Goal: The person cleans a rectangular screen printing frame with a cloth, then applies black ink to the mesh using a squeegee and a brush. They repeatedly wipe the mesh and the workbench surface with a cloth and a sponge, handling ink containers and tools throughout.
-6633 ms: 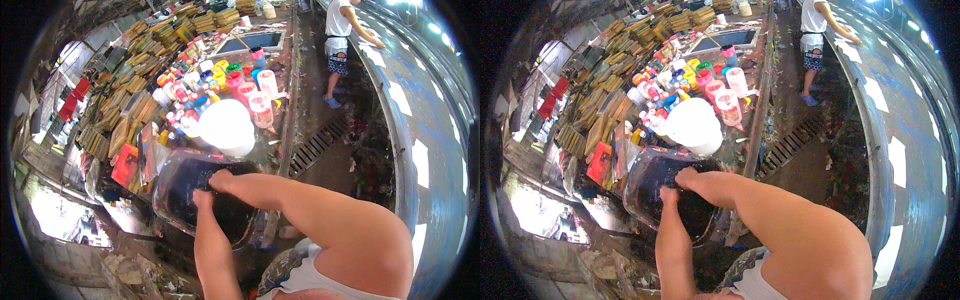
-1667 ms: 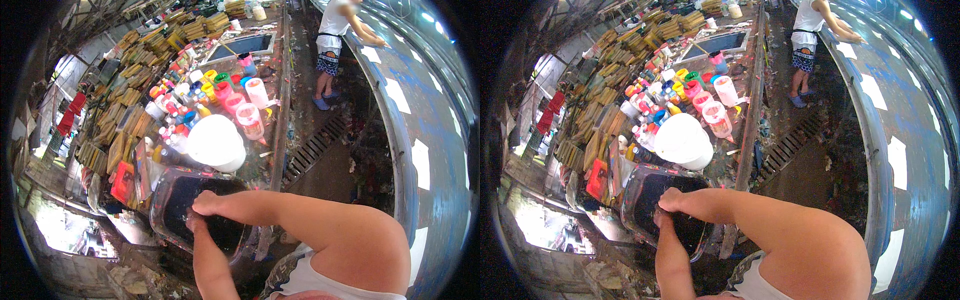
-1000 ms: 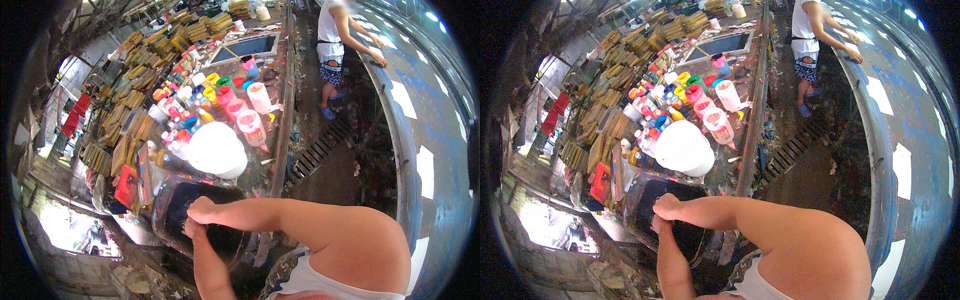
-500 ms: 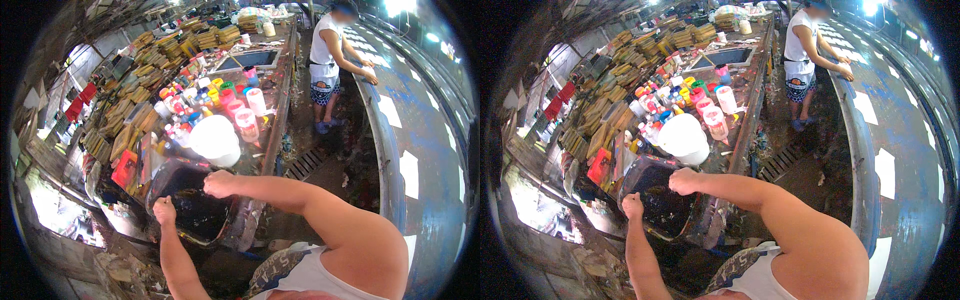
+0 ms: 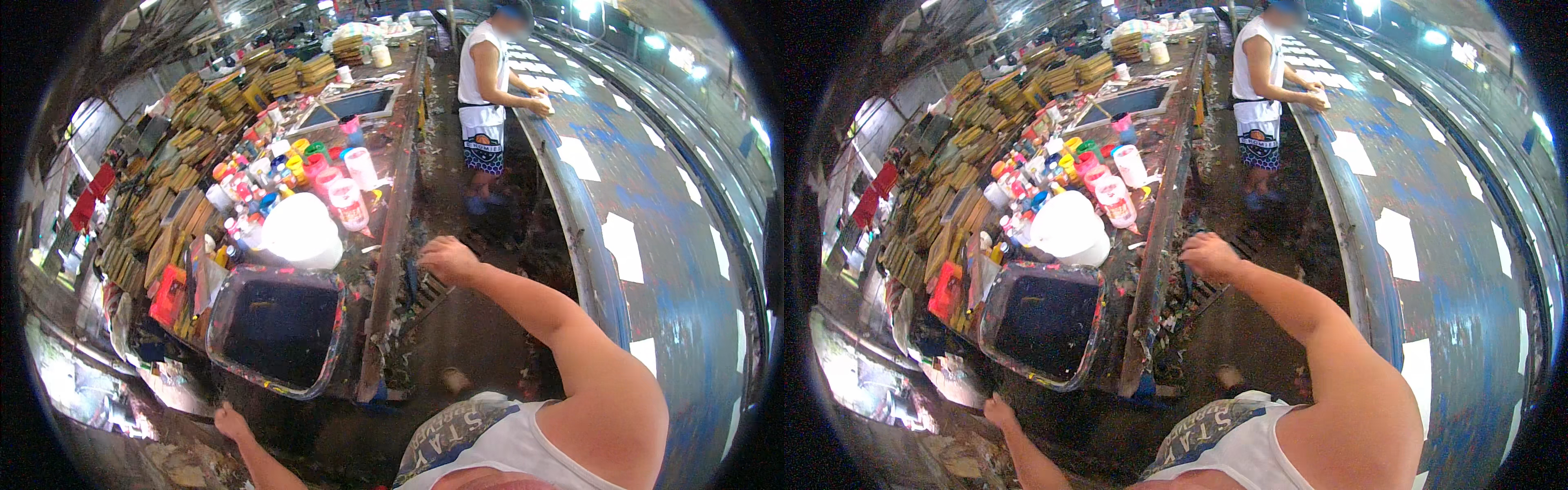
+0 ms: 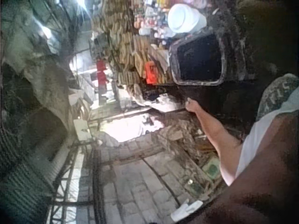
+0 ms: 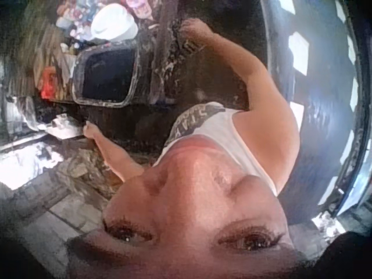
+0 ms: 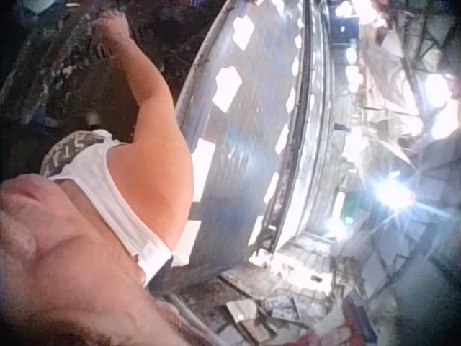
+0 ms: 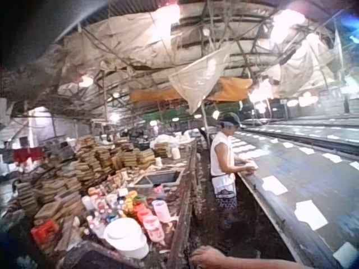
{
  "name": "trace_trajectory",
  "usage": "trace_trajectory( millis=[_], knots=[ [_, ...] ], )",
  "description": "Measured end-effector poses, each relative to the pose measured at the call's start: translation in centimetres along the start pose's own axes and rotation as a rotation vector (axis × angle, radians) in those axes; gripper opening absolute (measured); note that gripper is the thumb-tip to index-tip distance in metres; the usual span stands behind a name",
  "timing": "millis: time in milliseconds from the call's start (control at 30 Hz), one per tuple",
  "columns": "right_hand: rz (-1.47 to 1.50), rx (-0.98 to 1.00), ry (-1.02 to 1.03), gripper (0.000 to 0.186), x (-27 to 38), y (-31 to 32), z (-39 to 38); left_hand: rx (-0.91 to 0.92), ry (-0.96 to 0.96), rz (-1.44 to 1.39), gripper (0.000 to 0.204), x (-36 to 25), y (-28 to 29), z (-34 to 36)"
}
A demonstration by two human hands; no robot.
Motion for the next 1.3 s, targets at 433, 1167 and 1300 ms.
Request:
trace_trajectory(
  millis=[433,1167,1300],
  knots=[
    [-0.269,0.531,-0.907,0.057,-21.4,-1.7,-15.1,0.357,0.428,-0.176,0.078,-8.3,-9.1,-16.6],
    [-0.011,0.463,-0.587,0.059,-33.6,-7.1,7.4,0.679,0.165,-0.333,0.071,-45.8,-24.9,-14.5],
    [-0.017,0.467,-0.424,0.059,-32.3,-9.6,17.1,0.704,0.171,-0.363,0.069,-49.9,-29.9,-13.3]
  ],
)
Point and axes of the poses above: each hand's wrist, its own z-axis towards the middle knuckle, its own y-axis out of the back of the hand, x = y × z, the point moved 2 cm from there along z, towards the middle knuckle, and after that the axes turned 15 degrees about -y, right-handed, at the moved point
